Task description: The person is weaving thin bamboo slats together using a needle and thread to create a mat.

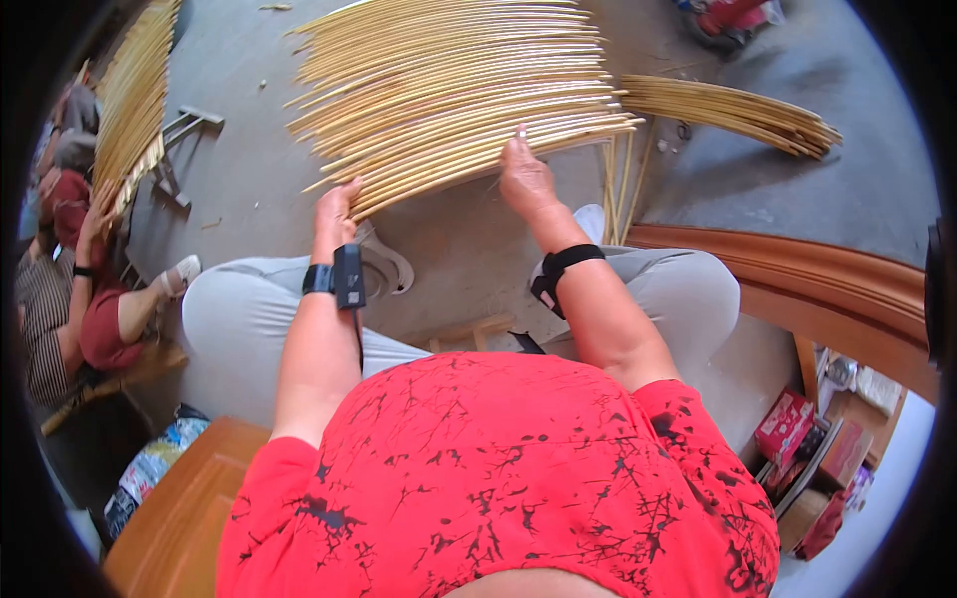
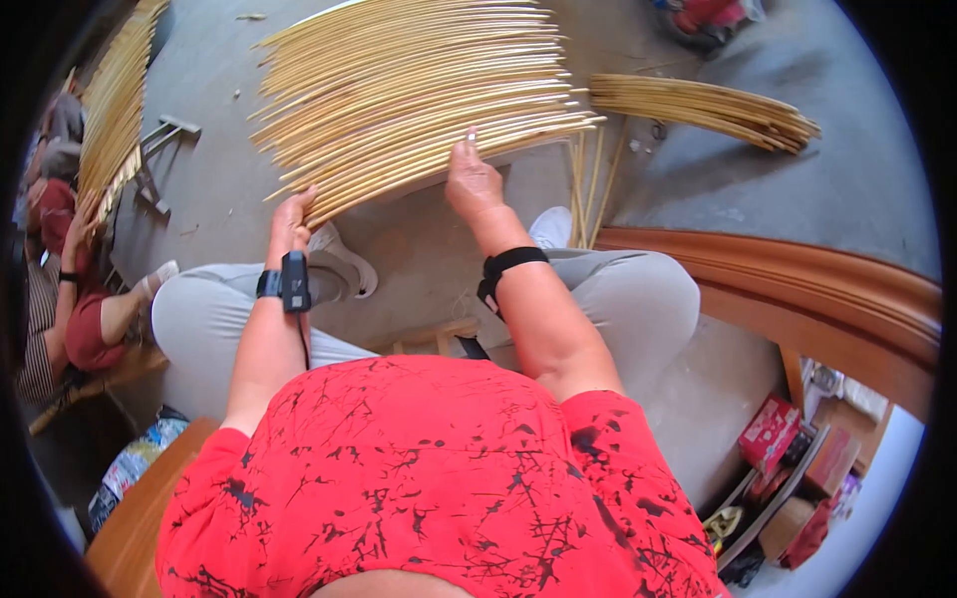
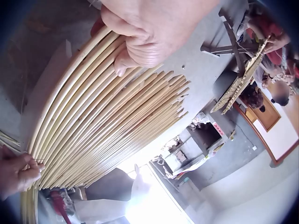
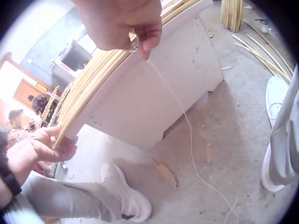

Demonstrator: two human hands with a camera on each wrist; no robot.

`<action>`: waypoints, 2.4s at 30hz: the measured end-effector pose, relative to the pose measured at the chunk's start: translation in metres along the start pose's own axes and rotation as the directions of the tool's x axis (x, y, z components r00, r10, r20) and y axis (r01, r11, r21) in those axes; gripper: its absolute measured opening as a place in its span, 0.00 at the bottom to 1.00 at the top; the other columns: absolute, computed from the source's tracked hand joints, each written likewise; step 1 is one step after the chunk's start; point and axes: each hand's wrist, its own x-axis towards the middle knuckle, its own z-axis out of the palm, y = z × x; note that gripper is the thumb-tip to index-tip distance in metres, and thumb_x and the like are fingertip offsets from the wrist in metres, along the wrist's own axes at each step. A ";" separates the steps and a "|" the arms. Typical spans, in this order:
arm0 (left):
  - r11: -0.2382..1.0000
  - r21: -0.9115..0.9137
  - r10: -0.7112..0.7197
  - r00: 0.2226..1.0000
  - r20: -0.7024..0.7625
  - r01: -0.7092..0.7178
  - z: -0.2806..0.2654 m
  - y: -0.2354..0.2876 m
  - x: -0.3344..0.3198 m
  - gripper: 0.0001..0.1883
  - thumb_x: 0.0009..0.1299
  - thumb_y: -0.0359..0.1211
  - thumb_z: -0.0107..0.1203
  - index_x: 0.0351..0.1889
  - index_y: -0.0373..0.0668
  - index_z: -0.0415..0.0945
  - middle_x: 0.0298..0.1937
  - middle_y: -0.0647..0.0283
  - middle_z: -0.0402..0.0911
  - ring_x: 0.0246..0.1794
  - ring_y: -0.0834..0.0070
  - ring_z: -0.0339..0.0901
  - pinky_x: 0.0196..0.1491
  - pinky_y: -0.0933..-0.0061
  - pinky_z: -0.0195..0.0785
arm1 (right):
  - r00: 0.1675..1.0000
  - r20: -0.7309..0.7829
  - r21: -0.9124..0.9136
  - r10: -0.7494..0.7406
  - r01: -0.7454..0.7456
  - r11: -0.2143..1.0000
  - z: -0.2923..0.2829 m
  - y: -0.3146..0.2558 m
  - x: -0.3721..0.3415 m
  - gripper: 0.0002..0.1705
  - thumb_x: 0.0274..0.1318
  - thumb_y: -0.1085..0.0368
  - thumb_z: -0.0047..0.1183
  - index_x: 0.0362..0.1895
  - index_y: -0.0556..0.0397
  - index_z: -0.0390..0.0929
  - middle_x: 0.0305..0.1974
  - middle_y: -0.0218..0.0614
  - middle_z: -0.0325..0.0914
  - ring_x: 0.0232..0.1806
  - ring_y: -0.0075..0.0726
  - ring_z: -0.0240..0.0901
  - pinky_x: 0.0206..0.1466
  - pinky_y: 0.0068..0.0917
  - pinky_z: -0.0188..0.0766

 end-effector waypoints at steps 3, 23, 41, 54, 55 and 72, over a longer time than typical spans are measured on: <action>1.000 -0.010 -0.005 0.987 -0.158 0.003 0.008 0.005 -0.009 0.07 0.55 0.35 0.59 0.26 0.44 0.74 0.24 0.66 0.76 0.22 0.76 0.72 0.24 0.75 0.61 | 1.000 -0.008 0.024 0.019 -0.019 1.000 0.001 -0.001 0.000 0.14 0.45 0.71 0.37 0.41 0.54 0.61 0.61 0.54 0.47 0.36 0.58 0.72 0.37 0.46 0.69; 0.985 0.012 -0.172 0.971 0.166 0.172 0.096 -0.037 -0.053 0.29 0.55 0.57 0.54 0.38 0.40 0.70 0.29 0.62 0.75 0.29 0.77 0.73 0.27 0.77 0.66 | 0.851 0.119 0.840 0.511 -0.361 0.406 -0.074 -0.024 -0.007 0.04 0.53 0.69 0.44 0.33 0.56 0.67 0.26 0.35 0.72 0.23 0.21 0.72 0.20 0.18 0.70; 0.949 -0.124 -0.264 0.946 0.187 0.290 0.098 -0.038 -0.058 0.24 0.56 0.51 0.56 0.39 0.40 0.71 0.28 0.62 0.76 0.32 0.76 0.75 0.27 0.77 0.64 | 0.723 0.611 0.617 0.322 -0.690 0.378 -0.037 -0.049 -0.043 0.07 0.54 0.64 0.43 0.33 0.53 0.67 0.20 0.33 0.73 0.13 0.24 0.68 0.12 0.20 0.63; 0.915 -0.245 -0.276 0.939 0.205 0.322 0.114 -0.050 -0.051 0.12 0.61 0.41 0.55 0.33 0.43 0.74 0.29 0.65 0.78 0.31 0.77 0.75 0.32 0.75 0.67 | 0.730 0.620 0.603 0.288 -0.678 0.420 -0.030 -0.048 -0.035 0.07 0.53 0.62 0.46 0.30 0.52 0.69 0.16 0.29 0.69 0.12 0.19 0.62 0.11 0.17 0.57; 0.914 -0.242 -0.280 0.938 0.204 0.325 0.115 -0.049 -0.053 0.12 0.61 0.41 0.55 0.33 0.43 0.74 0.29 0.65 0.78 0.31 0.77 0.75 0.32 0.75 0.67 | 0.727 0.622 0.602 0.290 -0.681 0.416 -0.029 -0.048 -0.035 0.07 0.53 0.62 0.46 0.30 0.52 0.69 0.16 0.29 0.69 0.12 0.19 0.62 0.11 0.17 0.57; 0.904 -0.276 -0.273 0.939 0.210 0.325 0.115 -0.047 -0.056 0.10 0.60 0.40 0.55 0.31 0.44 0.74 0.27 0.67 0.77 0.31 0.79 0.73 0.33 0.75 0.64 | 0.741 0.599 0.622 0.305 -0.670 0.406 -0.025 -0.049 -0.035 0.07 0.52 0.64 0.44 0.30 0.55 0.70 0.16 0.31 0.70 0.11 0.22 0.64 0.10 0.19 0.58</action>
